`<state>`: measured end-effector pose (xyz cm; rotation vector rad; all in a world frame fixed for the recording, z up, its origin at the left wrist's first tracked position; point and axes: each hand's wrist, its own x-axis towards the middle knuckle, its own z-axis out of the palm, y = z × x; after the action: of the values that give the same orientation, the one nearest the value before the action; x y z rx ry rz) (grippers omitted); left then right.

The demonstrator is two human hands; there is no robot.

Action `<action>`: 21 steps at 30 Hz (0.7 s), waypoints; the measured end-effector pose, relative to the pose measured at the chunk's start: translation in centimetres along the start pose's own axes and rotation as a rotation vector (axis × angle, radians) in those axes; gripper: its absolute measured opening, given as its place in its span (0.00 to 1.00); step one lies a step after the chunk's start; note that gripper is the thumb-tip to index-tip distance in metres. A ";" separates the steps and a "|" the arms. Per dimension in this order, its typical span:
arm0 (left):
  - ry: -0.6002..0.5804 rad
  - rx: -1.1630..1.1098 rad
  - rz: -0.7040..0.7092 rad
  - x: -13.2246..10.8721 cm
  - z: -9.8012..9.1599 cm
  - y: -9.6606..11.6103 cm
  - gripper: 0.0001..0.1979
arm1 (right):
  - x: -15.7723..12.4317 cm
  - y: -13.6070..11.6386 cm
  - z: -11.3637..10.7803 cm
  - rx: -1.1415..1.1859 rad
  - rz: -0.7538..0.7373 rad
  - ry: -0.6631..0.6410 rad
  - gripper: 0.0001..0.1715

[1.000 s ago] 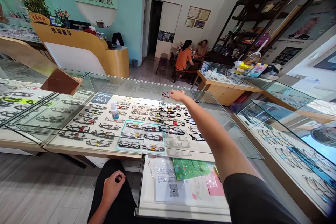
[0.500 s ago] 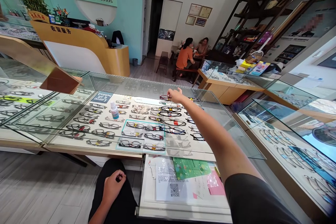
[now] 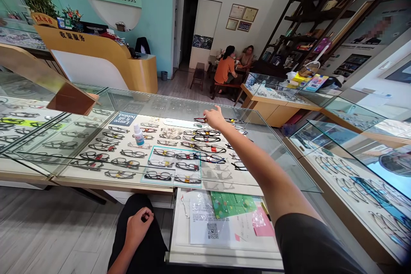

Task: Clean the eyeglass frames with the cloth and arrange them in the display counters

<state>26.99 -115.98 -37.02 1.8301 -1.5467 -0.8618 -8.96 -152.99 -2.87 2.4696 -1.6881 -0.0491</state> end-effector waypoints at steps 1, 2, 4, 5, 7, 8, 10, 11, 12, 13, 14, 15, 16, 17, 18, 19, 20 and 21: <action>0.002 0.002 -0.001 0.0 0.0 0.0 0.17 | -0.1 0.0 0.0 -0.003 0.006 0.000 0.29; 0.004 0.005 -0.003 0.0 0.0 0.1 0.17 | -0.2 -0.1 -0.1 -0.005 0.012 0.000 0.28; 0.006 0.007 -0.004 0.0 0.0 0.1 0.18 | -0.6 -0.3 -0.5 -0.003 0.024 0.002 0.26; 0.006 0.008 -0.005 0.0 0.0 0.1 0.18 | -0.9 -0.4 -0.9 0.000 0.028 0.006 0.24; 0.010 0.007 -0.005 -0.1 0.0 0.1 0.18 | -1.7 -0.8 -2.0 0.013 0.030 0.027 0.18; 0.012 0.003 -0.002 -0.1 0.1 0.1 0.18 | -2.1 -1.0 -2.7 0.021 0.026 0.045 0.15; 0.020 -0.010 0.006 -0.1 0.1 0.0 0.19 | -3.3 -1.7 -4.5 0.039 0.008 0.094 0.11; 0.025 -0.018 0.009 -0.1 0.2 0.0 0.19 | -4.0 -2.2 -5.4 0.047 -0.006 0.121 0.10; 0.031 -0.024 0.011 -0.1 0.2 -0.1 0.19 | -4.8 -2.8 -6.3 0.055 -0.020 0.144 0.10; 0.034 -0.030 0.009 -0.1 0.2 -0.1 0.19 | -5.8 -3.6 -7.2 0.064 -0.042 0.167 0.10; 0.036 -0.036 0.005 -0.1 0.2 -0.2 0.19 | -6.9 -4.6 -8.0 0.075 -0.071 0.185 0.09; 0.036 -0.043 0.000 0.0 0.2 -0.2 0.19 | -8.1 -5.7 -8.7 0.090 -0.112 0.206 0.08; 0.034 -0.049 -0.004 0.0 0.2 -0.2 0.19 | -9.6 -6.9 -9.3 0.118 -0.187 0.240 0.08; 0.030 -0.055 -0.009 0.1 0.2 -0.3 0.18 | -11.2 -8.3 -9.8 0.146 -0.257 0.266 0.08; 0.026 -0.063 -0.014 0.1 0.2 -0.3 0.18 | -12.9 -9.7 -10.1 0.164 -0.324 0.269 0.09; 0.023 -0.070 -0.019 0.1 0.3 -0.3 0.18 | -14.7 -11.1 -10.3 0.172 -0.403 0.252 0.11; 0.022 -0.077 -0.021 0.1 0.3 -0.4 0.19 | -16.6 -12.4 -10.4 0.172 -0.479 0.225 0.12; 0.020 -0.081 -0.022 0.1 0.4 -0.5 0.19 | -18.5 -13.7 -10.3 0.174 -0.562 0.181 0.13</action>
<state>27.00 -116.02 -37.63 1.7951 -1.4609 -0.9003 -1.95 -129.88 4.36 2.8927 -0.9262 0.2599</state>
